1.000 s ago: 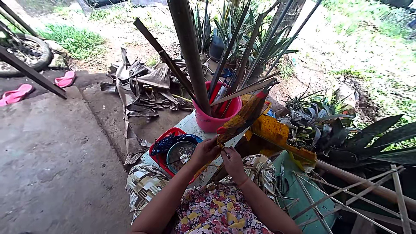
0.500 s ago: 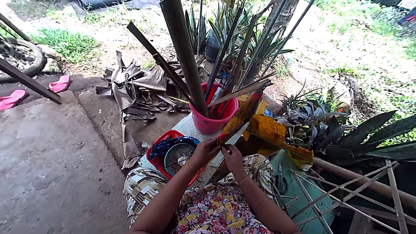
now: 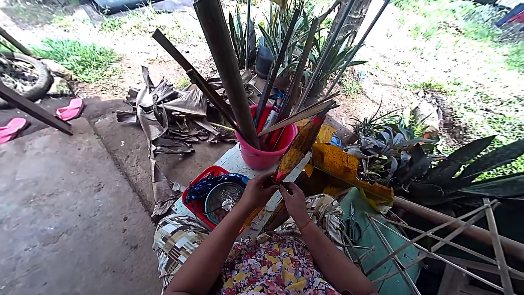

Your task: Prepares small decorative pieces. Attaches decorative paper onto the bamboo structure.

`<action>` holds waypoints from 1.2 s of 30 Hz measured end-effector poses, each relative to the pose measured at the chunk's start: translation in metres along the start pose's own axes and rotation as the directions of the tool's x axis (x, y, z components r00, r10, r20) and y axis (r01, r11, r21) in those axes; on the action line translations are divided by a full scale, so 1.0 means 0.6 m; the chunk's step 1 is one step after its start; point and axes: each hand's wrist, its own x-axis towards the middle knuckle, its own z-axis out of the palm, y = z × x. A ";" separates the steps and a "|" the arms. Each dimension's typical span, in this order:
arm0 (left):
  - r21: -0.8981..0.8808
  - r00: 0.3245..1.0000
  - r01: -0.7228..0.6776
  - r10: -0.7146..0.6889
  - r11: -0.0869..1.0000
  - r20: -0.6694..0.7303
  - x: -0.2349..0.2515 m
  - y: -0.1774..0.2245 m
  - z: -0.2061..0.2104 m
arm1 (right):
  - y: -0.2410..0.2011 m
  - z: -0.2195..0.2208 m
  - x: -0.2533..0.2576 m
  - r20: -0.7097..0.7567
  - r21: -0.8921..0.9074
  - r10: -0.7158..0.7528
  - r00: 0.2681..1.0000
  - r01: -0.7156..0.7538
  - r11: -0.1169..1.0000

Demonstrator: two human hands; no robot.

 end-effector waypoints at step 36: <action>0.029 0.990 0.025 -0.021 0.999 -0.136 -0.001 -0.007 0.019 | -0.022 0.004 0.008 -0.025 0.010 0.068 0.997 -0.068 0.998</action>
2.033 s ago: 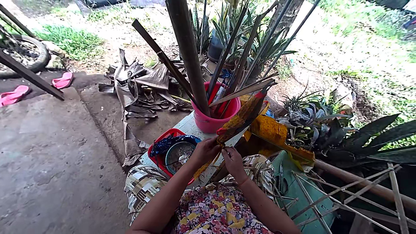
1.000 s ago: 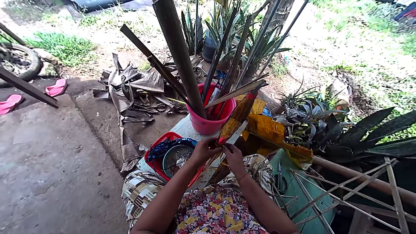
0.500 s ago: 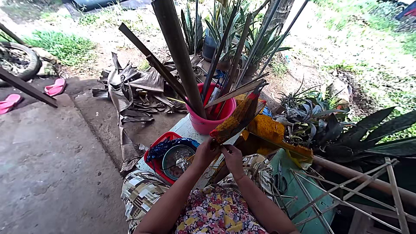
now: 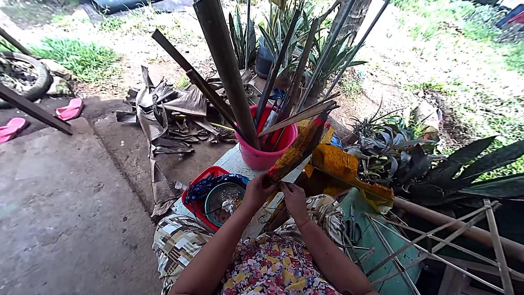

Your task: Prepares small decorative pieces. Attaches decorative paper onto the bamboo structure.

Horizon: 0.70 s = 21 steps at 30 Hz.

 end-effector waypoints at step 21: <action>-0.052 0.995 0.066 -0.062 0.996 0.080 -0.006 -0.010 0.009 | -0.006 0.013 -0.011 0.022 0.169 0.055 0.998 -0.058 0.984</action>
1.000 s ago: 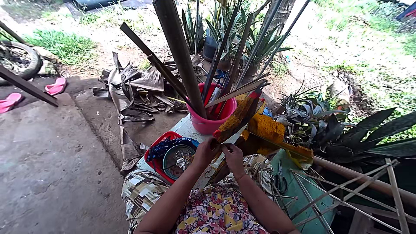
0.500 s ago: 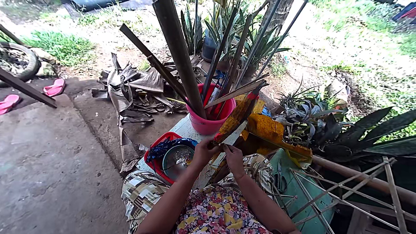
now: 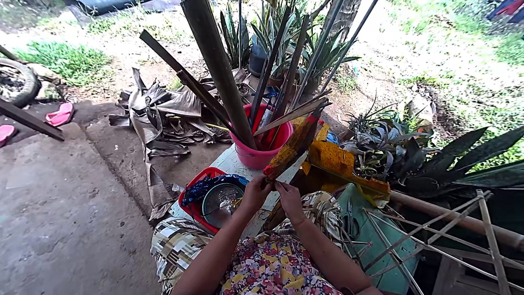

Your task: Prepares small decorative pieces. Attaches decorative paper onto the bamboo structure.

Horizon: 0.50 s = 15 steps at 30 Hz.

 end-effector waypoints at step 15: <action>0.002 0.992 -0.122 0.122 0.992 -0.035 -0.007 -0.013 0.011 | -0.012 -0.005 -0.002 0.031 0.118 0.053 0.998 -0.057 0.991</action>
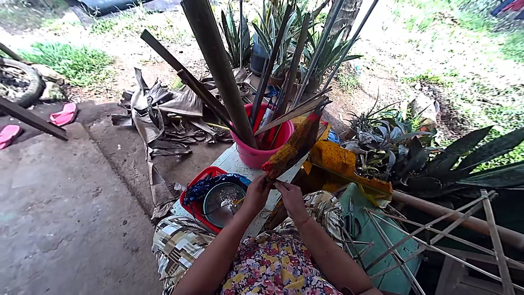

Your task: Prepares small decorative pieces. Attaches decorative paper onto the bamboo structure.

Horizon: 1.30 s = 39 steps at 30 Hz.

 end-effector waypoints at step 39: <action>0.007 0.996 0.002 -0.003 1.000 0.089 0.007 0.006 -0.020 | 0.003 -0.016 0.026 0.082 0.030 -0.062 0.995 0.060 0.998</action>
